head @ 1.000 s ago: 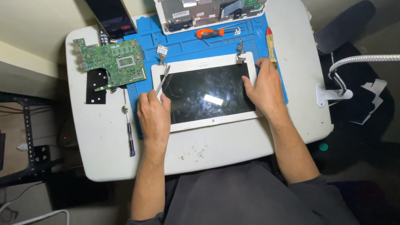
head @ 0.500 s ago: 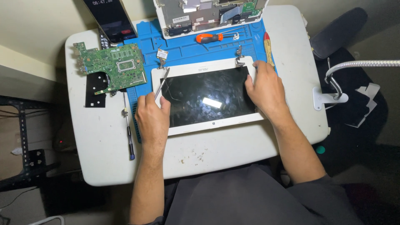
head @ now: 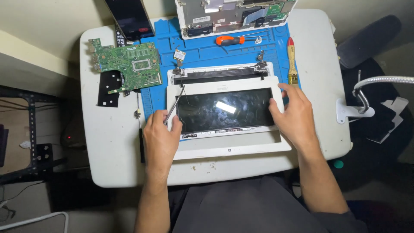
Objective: Removing the plastic screen bezel from a laptop using a screwdriver and prying tool.
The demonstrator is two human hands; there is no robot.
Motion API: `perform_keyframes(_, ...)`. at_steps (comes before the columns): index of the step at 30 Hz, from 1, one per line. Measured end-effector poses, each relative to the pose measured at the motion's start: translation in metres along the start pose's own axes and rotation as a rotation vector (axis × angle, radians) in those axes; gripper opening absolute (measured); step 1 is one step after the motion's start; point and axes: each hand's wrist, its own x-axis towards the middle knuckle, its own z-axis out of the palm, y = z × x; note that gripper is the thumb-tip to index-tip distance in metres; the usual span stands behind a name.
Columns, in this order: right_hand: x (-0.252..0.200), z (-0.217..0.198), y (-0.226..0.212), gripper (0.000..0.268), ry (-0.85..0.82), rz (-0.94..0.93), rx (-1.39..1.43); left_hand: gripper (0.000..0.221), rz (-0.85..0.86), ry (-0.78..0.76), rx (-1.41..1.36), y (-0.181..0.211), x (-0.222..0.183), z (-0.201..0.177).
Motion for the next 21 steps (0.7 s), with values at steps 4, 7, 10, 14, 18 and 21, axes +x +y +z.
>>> perform_keyframes(4,-0.026,-0.022,0.001,0.043,0.007,-0.011,0.09,0.031,-0.069,-0.088,-0.098,0.006,-0.023,-0.037)
perform_keyframes(7,-0.047,-0.046,0.003,0.06,-0.173,0.126,0.002,0.036,-0.306,-0.287,-0.388,0.006,-0.041,-0.069)
perform_keyframes(10,-0.067,-0.067,0.008,0.068,-0.116,0.117,0.168,0.037,-0.233,-0.366,-0.507,0.003,-0.059,-0.095)
perform_keyframes(14,-0.078,-0.085,0.014,0.077,0.085,-0.07,0.497,0.035,-0.143,-0.216,-0.87,-0.004,-0.072,-0.107)
perform_keyframes(18,-0.034,-0.077,-0.001,0.075,0.294,-0.236,0.514,0.023,0.076,0.155,-0.725,0.03,-0.026,-0.1)
perform_keyframes(21,0.031,-0.049,-0.018,0.067,0.421,-0.386,0.428,0.018,0.284,0.219,-0.637,0.052,0.053,-0.073)
